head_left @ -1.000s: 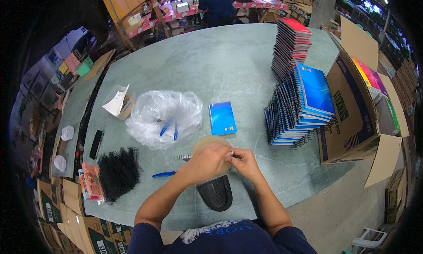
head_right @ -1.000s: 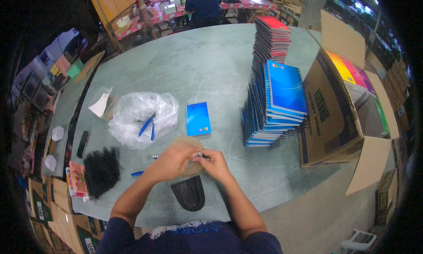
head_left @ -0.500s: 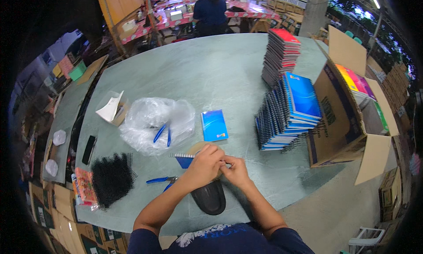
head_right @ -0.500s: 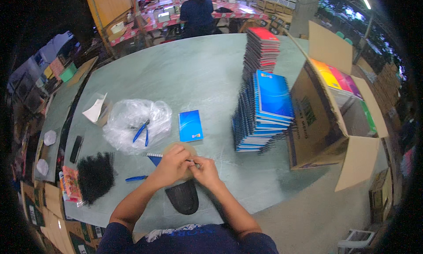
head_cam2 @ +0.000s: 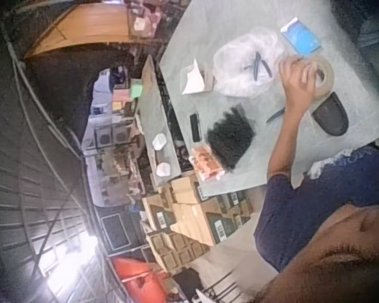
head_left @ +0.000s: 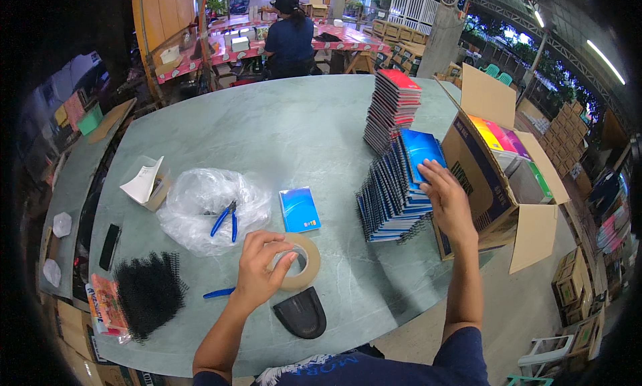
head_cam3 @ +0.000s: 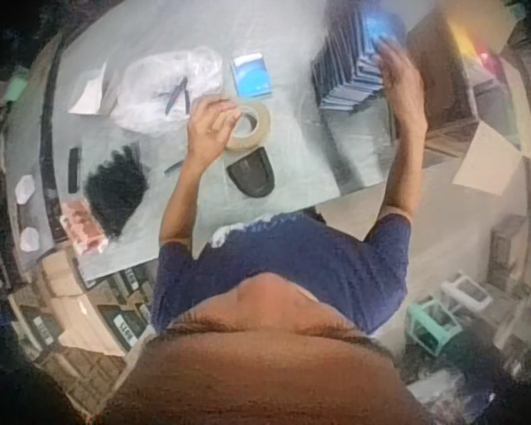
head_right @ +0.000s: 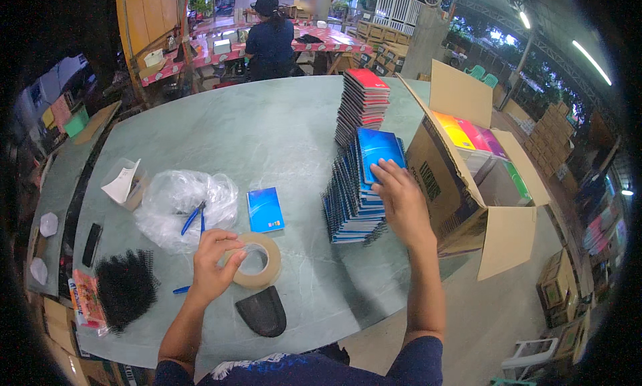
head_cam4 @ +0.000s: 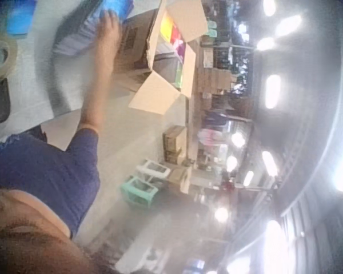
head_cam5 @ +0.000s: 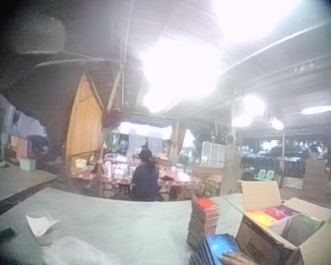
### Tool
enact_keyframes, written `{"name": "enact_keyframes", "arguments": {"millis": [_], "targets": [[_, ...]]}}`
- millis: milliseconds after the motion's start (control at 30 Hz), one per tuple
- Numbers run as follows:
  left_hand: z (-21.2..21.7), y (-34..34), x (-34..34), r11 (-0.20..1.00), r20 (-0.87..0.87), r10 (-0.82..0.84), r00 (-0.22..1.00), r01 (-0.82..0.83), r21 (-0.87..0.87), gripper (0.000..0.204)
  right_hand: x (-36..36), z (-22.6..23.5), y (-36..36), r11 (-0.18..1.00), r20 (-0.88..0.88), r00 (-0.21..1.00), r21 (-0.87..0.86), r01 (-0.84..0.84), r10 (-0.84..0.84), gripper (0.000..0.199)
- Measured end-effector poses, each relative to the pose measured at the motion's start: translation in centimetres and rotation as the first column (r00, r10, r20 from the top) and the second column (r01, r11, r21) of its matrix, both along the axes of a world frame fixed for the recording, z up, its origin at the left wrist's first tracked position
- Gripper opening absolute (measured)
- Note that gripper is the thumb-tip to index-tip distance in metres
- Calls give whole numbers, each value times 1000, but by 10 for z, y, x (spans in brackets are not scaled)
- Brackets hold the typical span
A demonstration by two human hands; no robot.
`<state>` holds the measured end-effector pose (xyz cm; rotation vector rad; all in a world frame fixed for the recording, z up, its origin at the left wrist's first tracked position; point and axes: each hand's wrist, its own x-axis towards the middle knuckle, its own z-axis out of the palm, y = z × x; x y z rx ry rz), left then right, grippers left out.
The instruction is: The person assembles notebooks by threading plastic coils through pre-punched holes in paper and covers, then trims the excess coil using pliers.
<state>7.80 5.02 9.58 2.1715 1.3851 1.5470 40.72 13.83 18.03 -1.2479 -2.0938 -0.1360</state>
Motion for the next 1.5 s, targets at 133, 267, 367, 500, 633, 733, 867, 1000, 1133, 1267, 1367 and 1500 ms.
{"name": "enact_keyframes", "arguments": {"millis": [133,267,367,500,633,733,867,1000,1133,1267,1367,1500], "targets": [[-9,6,-1,998,-14,-5,1000,4,-59,13,-5,-1,-8,1000,15,1000,-16,-15,15,32],[-8,6,3,994,-43,-58,997,54,-97,10,-14,-2,-11,993,89,994,109,51,-61,31],[-10,1,-3,995,-65,-43,997,37,-97,8,-28,-4,-15,963,146,984,261,61,-102,30],[-10,-16,-20,985,-12,84,996,-84,-152,8,-81,-46,-14,908,32,936,233,-349,352,32],[4,-29,-17,990,36,75,997,-71,-122,8,-125,-163,45,847,106,842,-133,-515,529,33],[5,-52,-33,980,-1,149,989,-147,-135,8,-149,-204,57,823,128,813,-98,-560,568,33],[-4,-60,-43,936,62,260,964,-236,-261,8,-150,-218,53,876,78,885,-207,-436,459,33],[-20,-50,-39,935,62,159,985,-130,-329,10,-129,-201,41,929,-175,946,-208,-307,273,25],[-46,-16,-25,938,310,221,925,-114,-328,37,-117,-169,12,881,-691,722,-319,-350,37,20],[-50,12,-35,746,647,24,762,417,-519,62,-131,-163,-25,737,-821,545,-262,-624,170,14],[-86,12,-30,728,557,-44,829,409,-551,42,-152,-173,-46,574,-954,301,-248,-780,-2,13],[-95,9,-25,758,564,-53,824,401,-514,22,-155,-189,-54,495,-804,588,-550,-672,-95,30]]}}
